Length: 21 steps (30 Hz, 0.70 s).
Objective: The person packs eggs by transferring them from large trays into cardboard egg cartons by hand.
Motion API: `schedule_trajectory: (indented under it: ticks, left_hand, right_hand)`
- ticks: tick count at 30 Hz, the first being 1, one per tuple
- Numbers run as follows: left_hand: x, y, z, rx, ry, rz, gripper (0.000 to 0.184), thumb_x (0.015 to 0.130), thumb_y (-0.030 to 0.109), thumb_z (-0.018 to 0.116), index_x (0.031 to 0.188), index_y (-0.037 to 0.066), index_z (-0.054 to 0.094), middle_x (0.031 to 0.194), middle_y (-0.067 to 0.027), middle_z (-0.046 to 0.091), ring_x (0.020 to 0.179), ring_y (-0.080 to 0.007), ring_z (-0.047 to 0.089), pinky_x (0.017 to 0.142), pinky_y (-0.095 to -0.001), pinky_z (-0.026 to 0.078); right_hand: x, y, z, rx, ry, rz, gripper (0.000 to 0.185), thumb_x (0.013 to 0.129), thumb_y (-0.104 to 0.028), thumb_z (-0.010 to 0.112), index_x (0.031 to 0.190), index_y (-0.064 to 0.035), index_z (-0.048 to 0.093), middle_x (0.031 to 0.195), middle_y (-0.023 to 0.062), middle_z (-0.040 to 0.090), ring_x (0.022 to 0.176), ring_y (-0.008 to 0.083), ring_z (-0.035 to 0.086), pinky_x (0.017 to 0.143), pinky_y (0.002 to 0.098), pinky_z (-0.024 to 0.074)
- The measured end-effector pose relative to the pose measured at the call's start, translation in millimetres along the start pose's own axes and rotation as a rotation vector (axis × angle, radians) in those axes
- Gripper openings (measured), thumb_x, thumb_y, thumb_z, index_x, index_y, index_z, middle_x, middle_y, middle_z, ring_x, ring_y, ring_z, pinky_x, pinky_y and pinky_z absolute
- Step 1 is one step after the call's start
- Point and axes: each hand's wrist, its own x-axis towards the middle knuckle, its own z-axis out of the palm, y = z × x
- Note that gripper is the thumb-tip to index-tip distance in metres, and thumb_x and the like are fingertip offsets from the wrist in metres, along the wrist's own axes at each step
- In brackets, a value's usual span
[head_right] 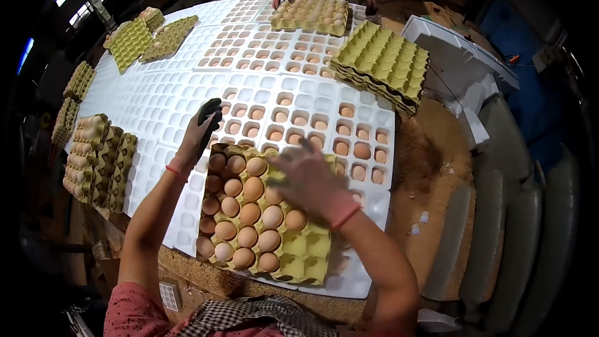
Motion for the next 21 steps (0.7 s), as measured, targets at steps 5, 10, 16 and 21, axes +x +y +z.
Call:
schedule_trajectory:
  ticks: [5, 10, 16, 21]
  left_hand:
    - [-58, 12, 1, 0.291, -0.033, 0.259, 0.052, 0.093, 0.006, 0.057, 0.143, 0.005, 0.045, 0.133, -0.0144, 0.054, 0.117, -0.0267, 0.056, 0.1, -0.0351, 0.045]
    - [-69, 21, 23, 1.077, -0.574, 0.75, 0.056, 0.08, 0.014, 0.064, 0.135, 0.02, 0.055, 0.137, -0.0135, 0.05, 0.131, -0.0368, 0.043, 0.114, -0.05, 0.03]
    - [-62, 26, 24, 1.01, -0.639, 0.726, 0.05, 0.085, 0.012, 0.061, 0.135, 0.013, 0.054, 0.131, -0.0106, 0.055, 0.125, -0.0301, 0.052, 0.112, -0.0471, 0.034]
    - [-58, 31, 3, 0.358, -0.143, 0.516, 0.032, 0.101, 0.015, 0.047, 0.131, 0.004, 0.051, 0.116, -0.0074, 0.061, 0.108, -0.0171, 0.06, 0.092, -0.0304, 0.051]
  right_hand:
    - [-11, -32, 21, -0.061, -0.304, 0.093, 0.043, 0.089, -0.037, 0.064, 0.124, -0.012, 0.061, 0.11, 0.0141, 0.064, 0.118, 0.0296, 0.055, 0.113, 0.0511, 0.0289]
    - [-25, -29, 20, -0.196, -0.198, -0.051, 0.04, 0.088, -0.033, 0.065, 0.123, -0.0137, 0.061, 0.114, 0.0146, 0.062, 0.116, 0.0312, 0.056, 0.114, 0.0492, 0.0292]
    - [-51, -18, -15, 1.099, 0.211, 0.567, 0.036, 0.085, -0.021, 0.072, 0.115, -0.0058, 0.059, 0.127, 0.0111, 0.056, 0.106, 0.0223, 0.063, 0.085, 0.0338, 0.0552]
    - [-68, -55, -2, -0.295, -0.415, 0.198, 0.059, 0.076, -0.051, 0.077, 0.117, -0.0116, 0.06, 0.136, 0.0091, 0.053, 0.095, 0.0253, 0.069, 0.083, 0.0476, 0.0534]
